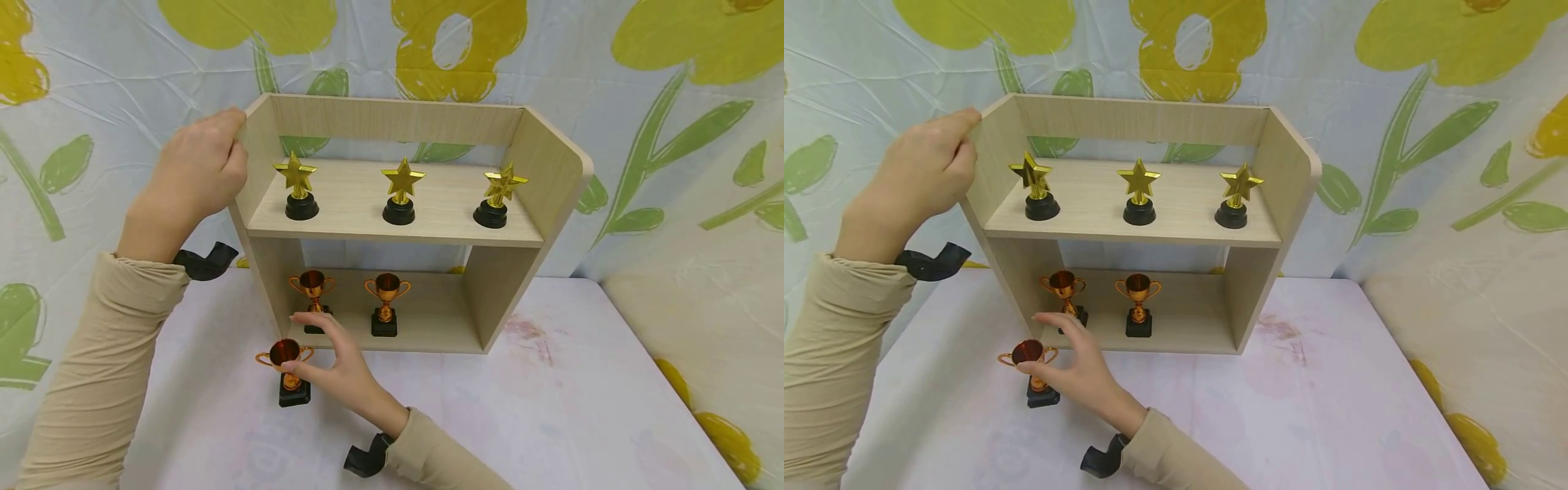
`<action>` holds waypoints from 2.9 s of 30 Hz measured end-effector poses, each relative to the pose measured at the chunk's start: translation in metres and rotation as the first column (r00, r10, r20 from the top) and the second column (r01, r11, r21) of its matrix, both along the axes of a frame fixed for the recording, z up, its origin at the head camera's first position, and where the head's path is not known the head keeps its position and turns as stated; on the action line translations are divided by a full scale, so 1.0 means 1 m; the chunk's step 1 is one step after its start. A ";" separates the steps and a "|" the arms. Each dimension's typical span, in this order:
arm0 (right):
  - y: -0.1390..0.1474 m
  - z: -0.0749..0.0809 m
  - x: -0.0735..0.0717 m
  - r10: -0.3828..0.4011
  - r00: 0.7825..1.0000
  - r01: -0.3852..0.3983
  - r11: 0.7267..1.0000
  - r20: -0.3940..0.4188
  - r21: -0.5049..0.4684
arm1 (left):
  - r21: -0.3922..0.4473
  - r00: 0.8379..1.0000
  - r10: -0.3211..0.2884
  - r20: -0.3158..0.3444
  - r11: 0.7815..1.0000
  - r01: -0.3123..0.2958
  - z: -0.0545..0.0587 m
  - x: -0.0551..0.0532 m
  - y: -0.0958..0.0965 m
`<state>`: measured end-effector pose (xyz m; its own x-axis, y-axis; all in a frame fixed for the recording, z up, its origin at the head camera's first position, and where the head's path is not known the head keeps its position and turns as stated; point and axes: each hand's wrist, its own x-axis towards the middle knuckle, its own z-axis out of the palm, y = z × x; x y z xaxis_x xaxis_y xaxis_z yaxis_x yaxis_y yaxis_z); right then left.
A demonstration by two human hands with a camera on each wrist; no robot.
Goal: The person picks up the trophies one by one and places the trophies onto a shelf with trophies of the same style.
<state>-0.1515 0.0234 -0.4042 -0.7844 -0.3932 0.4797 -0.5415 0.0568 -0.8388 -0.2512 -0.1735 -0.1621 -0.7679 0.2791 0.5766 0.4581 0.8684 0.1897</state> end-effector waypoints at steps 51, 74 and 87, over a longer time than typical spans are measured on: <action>-0.017 -0.043 -0.003 -0.042 0.997 0.037 0.996 0.064 0.079 | 0.000 1.000 -0.005 -0.023 1.000 0.005 0.000 0.000 0.001; -0.010 -0.034 -0.005 -0.076 0.994 0.070 0.995 0.073 0.078 | 0.004 1.000 -0.008 -0.023 1.000 0.008 0.000 0.001 0.000; 0.000 -0.025 -0.004 -0.107 0.991 0.099 0.990 0.081 0.100 | -0.002 1.000 -0.009 -0.006 1.000 0.009 0.001 0.001 0.000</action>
